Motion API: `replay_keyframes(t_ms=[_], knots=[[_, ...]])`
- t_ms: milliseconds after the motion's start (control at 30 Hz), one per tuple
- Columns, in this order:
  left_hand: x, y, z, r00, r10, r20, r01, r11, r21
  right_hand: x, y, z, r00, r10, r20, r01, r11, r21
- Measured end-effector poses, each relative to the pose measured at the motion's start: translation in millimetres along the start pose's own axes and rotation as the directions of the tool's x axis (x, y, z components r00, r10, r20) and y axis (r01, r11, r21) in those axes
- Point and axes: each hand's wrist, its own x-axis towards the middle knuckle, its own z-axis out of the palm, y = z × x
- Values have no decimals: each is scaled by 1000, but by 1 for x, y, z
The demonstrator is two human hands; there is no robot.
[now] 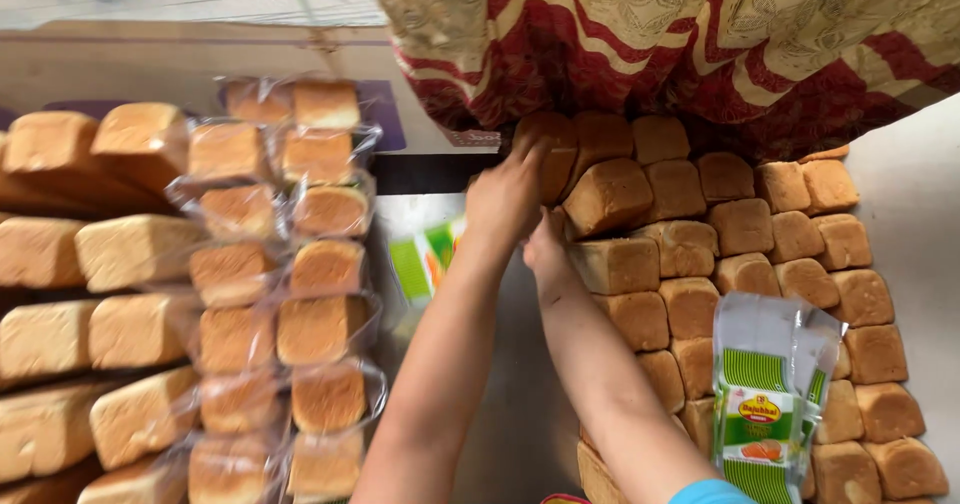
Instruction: Bagging individual loaves of bread into plastic sleeves.
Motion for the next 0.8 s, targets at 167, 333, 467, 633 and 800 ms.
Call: replay_keyframes(t_ms=[167, 333, 467, 633, 800], knots=[[74, -49, 95, 967, -50, 250, -4, 978, 209, -7, -17, 30, 998, 62, 19, -64, 930, 361], [47, -46, 69, 964, -157, 214, 126, 980, 154, -18, -9, 33, 996, 89, 6, -82, 881, 466], [15, -56, 58, 956, -284, 69, 288, 955, -73, -15, -6, 34, 997, 46, -56, -23, 931, 365], [-39, -106, 113, 875, -401, -272, 273, 872, -406, 2, -6, 34, 998, -21, -67, 36, 973, 226], [-113, -103, 130, 763, -569, -308, 300, 733, -610, -32, 25, 6, 892, -417, -173, 403, 908, -112]])
